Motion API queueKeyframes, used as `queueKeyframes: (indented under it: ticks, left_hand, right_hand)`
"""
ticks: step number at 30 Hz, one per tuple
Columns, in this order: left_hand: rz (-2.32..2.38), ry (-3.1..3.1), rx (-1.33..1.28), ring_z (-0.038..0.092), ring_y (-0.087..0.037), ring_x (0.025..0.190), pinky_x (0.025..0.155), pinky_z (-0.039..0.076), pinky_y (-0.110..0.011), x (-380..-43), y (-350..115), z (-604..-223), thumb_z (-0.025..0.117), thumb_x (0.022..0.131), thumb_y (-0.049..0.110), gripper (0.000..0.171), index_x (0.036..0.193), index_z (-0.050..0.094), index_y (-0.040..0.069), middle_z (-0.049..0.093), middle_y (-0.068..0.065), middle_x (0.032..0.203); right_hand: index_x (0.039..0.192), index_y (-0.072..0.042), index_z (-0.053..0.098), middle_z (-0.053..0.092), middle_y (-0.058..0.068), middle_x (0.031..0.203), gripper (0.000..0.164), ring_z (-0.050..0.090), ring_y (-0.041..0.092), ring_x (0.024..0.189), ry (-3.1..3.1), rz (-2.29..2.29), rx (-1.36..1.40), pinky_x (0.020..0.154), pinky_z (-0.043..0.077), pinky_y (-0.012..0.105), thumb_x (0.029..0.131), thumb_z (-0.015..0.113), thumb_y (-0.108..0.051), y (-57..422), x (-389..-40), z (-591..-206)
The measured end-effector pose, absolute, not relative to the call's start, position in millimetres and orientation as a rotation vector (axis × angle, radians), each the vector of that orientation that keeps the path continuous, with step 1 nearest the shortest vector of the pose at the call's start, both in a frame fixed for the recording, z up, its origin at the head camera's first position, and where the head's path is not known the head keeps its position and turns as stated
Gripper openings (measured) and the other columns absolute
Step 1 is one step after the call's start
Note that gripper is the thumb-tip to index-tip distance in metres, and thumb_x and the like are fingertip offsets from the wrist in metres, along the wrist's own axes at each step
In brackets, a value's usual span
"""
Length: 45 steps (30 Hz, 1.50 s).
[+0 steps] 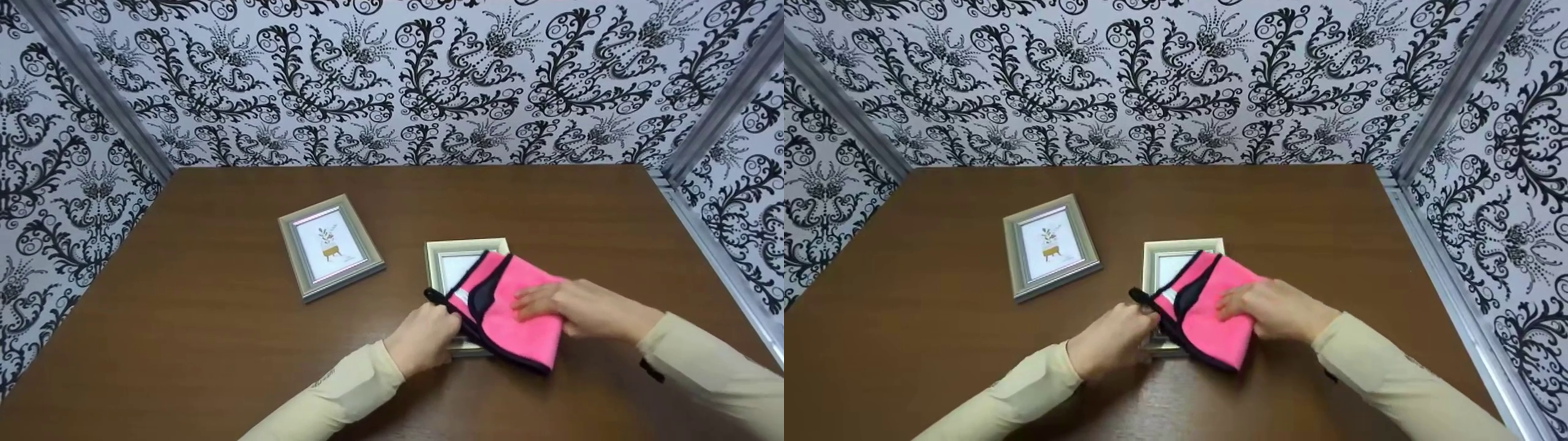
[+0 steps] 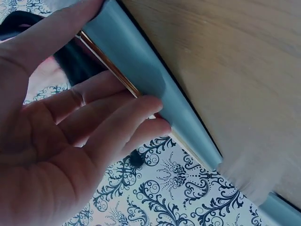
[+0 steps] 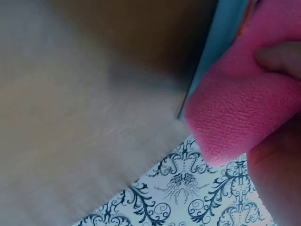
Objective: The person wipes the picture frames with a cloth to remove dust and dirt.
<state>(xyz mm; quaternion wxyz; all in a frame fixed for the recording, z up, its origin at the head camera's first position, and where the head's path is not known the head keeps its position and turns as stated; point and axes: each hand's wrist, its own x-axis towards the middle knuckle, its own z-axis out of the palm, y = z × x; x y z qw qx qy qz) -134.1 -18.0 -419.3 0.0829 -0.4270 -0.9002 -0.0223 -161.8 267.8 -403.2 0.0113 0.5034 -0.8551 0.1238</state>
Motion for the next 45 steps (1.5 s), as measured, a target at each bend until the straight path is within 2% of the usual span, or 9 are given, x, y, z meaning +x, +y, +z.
queueKeyframes:
  ticks: [7,16,22,27,30,34,37,41,45]
  left_hand:
    - [0.058,-2.646,-1.317,0.063,-0.016,0.068,0.085,0.050,-0.029,-137,-18,-419,0.089,0.062,0.028,0.033,0.074,0.063,0.012,0.061,0.001,0.068]
    - [-0.030,-2.674,-1.307,0.061,-0.016,0.066,0.075,0.052,-0.029,-137,-21,-420,0.089,0.065,0.026,0.031,0.079,0.066,0.010,0.060,0.000,0.069]
    - [-0.046,-2.669,-1.291,0.062,-0.017,0.065,0.079,0.053,-0.030,-134,-19,-418,0.090,0.063,0.024,0.030,0.075,0.065,0.011,0.059,0.000,0.068]
    - [-0.010,-2.656,-1.275,0.061,-0.015,0.064,0.068,0.055,-0.030,-133,-18,-416,0.090,0.061,0.025,0.031,0.070,0.063,0.013,0.060,0.001,0.066]
    - [-0.013,-2.653,-1.261,0.061,-0.016,0.068,0.064,0.055,-0.030,-133,-17,-416,0.090,0.061,0.025,0.030,0.077,0.068,0.013,0.063,0.001,0.070]
    - [-0.020,-2.658,-1.268,0.062,-0.018,0.083,0.073,0.055,-0.031,-134,-17,-417,0.091,0.060,0.027,0.044,0.097,0.072,0.013,0.068,-0.001,0.090]
    - [-0.003,-2.655,-1.291,0.062,-0.017,0.088,0.081,0.053,-0.031,-135,-16,-418,0.091,0.060,0.029,0.047,0.101,0.072,0.015,0.068,-0.001,0.095]
    - [0.039,-2.646,-1.313,0.063,-0.014,0.073,0.079,0.052,-0.030,-135,-16,-417,0.089,0.063,0.031,0.033,0.085,0.072,0.014,0.067,0.002,0.076]
    - [0.048,-2.643,-1.315,0.060,-0.015,0.064,0.070,0.052,-0.029,-136,-17,-417,0.089,0.062,0.031,0.031,0.074,0.067,0.013,0.062,0.001,0.066]
  right_hand:
    - [0.119,-0.008,0.067,0.062,0.009,0.126,0.056,0.055,0.033,0.118,-2.742,0.238,1.414,0.092,0.046,0.051,0.069,0.065,0.016,263,-207,-412]
    - [0.122,-0.006,0.065,0.060,0.013,0.128,0.055,0.052,0.033,0.122,-2.753,0.179,1.313,0.094,0.045,0.052,0.072,0.062,0.016,256,-236,-415]
    - [0.122,-0.007,0.066,0.062,0.010,0.126,0.051,0.053,0.032,0.121,-2.738,0.174,1.362,0.092,0.046,0.051,0.075,0.065,0.011,259,-211,-413]
    - [0.122,-0.010,0.067,0.064,0.005,0.125,0.056,0.055,0.031,0.119,-2.649,0.213,1.462,0.086,0.050,0.051,0.070,0.066,0.012,264,-179,-413]
    - [0.120,-0.011,0.069,0.065,0.003,0.123,0.059,0.058,0.029,0.116,-2.554,0.231,1.525,0.083,0.051,0.049,0.066,0.064,0.011,267,-162,-414]
    - [0.118,-0.012,0.070,0.065,0.001,0.123,0.061,0.059,0.026,0.115,-2.460,0.229,1.572,0.082,0.052,0.045,0.062,0.060,0.010,270,-143,-414]
    - [0.117,-0.011,0.070,0.066,0.002,0.120,0.059,0.060,0.025,0.112,-2.432,0.204,1.539,0.082,0.052,0.044,0.062,0.061,0.008,268,-130,-413]
    - [0.116,-0.007,0.069,0.066,0.008,0.117,0.052,0.062,0.027,0.106,-2.500,0.189,1.410,0.077,0.054,0.045,0.065,0.069,0.002,260,-112,-412]
    - [0.116,-0.004,0.067,0.066,0.009,0.111,0.048,0.065,0.025,0.096,-2.621,0.291,1.215,0.072,0.055,0.042,0.068,0.074,-0.001,253,-101,-409]
